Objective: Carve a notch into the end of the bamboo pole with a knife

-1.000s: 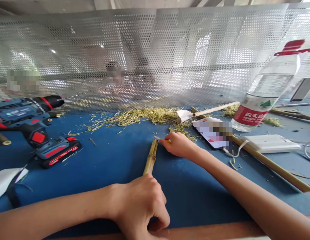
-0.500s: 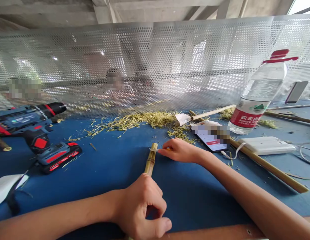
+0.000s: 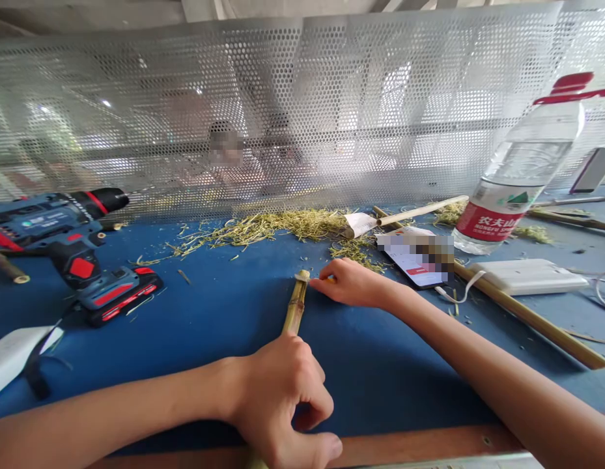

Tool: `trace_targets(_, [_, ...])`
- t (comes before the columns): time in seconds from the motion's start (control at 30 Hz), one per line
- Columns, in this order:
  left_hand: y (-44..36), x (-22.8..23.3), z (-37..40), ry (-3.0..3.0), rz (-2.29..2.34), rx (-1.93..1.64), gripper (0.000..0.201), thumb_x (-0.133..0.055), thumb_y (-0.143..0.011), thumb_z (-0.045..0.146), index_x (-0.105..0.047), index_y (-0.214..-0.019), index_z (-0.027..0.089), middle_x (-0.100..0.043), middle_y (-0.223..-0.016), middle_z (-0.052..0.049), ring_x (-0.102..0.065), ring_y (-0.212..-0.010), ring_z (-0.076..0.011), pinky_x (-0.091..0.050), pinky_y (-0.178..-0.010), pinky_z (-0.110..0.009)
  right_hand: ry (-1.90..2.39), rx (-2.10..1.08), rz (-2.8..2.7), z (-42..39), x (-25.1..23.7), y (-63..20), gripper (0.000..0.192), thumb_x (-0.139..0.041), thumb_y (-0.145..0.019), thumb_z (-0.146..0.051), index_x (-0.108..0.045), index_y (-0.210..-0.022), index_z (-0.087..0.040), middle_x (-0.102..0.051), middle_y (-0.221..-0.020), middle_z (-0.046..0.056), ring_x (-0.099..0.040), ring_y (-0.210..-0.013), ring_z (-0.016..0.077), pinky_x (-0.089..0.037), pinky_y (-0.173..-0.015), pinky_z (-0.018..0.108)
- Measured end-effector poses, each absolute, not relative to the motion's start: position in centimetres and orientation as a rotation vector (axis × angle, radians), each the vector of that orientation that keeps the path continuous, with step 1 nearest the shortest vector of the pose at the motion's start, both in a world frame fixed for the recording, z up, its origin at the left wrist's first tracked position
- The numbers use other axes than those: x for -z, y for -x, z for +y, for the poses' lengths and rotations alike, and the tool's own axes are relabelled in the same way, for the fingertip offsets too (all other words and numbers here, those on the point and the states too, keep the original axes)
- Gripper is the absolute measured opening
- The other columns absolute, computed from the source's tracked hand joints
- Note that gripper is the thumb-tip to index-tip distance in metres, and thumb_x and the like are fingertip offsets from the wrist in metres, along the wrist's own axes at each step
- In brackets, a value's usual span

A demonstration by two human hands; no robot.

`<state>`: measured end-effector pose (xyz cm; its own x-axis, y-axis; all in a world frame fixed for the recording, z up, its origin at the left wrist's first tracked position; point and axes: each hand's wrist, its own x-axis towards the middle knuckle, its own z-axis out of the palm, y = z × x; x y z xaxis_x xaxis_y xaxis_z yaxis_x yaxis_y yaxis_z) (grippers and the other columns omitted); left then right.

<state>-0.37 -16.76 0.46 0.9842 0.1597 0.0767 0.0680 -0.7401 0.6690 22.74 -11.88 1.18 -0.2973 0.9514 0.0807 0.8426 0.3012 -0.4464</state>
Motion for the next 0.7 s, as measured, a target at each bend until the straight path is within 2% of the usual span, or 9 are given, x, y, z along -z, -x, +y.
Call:
trace_targets(0.13, [0.3,-0.7,-16.6,-2.401,0.141,-0.156,0.043,-0.076,-0.077,0.043,-0.051,-0.049,0.021,-0.043,-0.042,0.007,-0.042,-0.047,-0.0095,-0.033,-0.053,-0.028,1.689,-0.36,-2.184,-11.9,-0.8,-22.4,0.053,-0.052,-0.104,-0.055,-0.063,-0.066,-0.021,-0.052,-0.058,0.0,-0.035,-0.058,0.0144,-0.029,-0.062,0.032])
trace_targets(0.23, [0.4,-0.7,-16.4,-2.386,0.121,-0.165,0.041,-0.077,-0.078,0.042,-0.052,-0.052,0.021,-0.045,-0.043,0.007,-0.045,-0.047,-0.0094,-0.035,-0.055,-0.027,1.758,-0.306,-2.083,-11.8,-0.6,-22.2,0.048,-0.051,-0.105,-0.055,-0.07,-0.076,-0.021,-0.063,-0.067,0.005,-0.049,-0.063,0.0185,-0.032,-0.065,0.033])
trace_targets(0.37, [0.6,-0.2,-16.2,-2.383,0.099,-0.248,0.036,-0.078,-0.077,0.041,-0.057,-0.056,0.022,-0.046,-0.045,0.008,-0.048,-0.048,-0.0092,-0.036,-0.053,-0.026,1.757,-0.319,-2.016,-11.4,-0.7,-22.5,0.051,-0.048,-0.106,-0.055,-0.067,-0.073,-0.021,-0.068,-0.072,0.007,-0.059,-0.071,0.0222,-0.036,-0.066,0.033])
trace_targets(0.53, [1.1,0.7,-15.8,-2.459,0.047,-0.279,0.026,-0.078,-0.075,0.036,-0.061,-0.061,0.023,-0.05,-0.049,0.007,-0.051,-0.049,-0.0105,-0.036,-0.052,-0.027,1.71,-0.358,-2.044,-11.7,-0.8,-22.9,0.053,-0.047,-0.106,-0.061,-0.067,-0.077,-0.02,-0.063,-0.066,0.003,-0.055,-0.065,0.0185,-0.036,-0.062,0.031])
trace_targets(0.7, [1.5,1.3,-15.6,-2.475,0.03,-0.366,0.025,-0.077,-0.073,0.036,-0.061,-0.061,0.023,-0.048,-0.047,0.008,-0.05,-0.049,-0.0115,-0.036,-0.053,-0.029,1.576,-0.557,-2.048,-12.5,-1.0,-23.0,0.046,-0.051,-0.103,-0.063,-0.066,-0.098,-0.02,-0.059,-0.064,-0.002,-0.048,-0.06,0.0163,-0.033,-0.059,0.029])
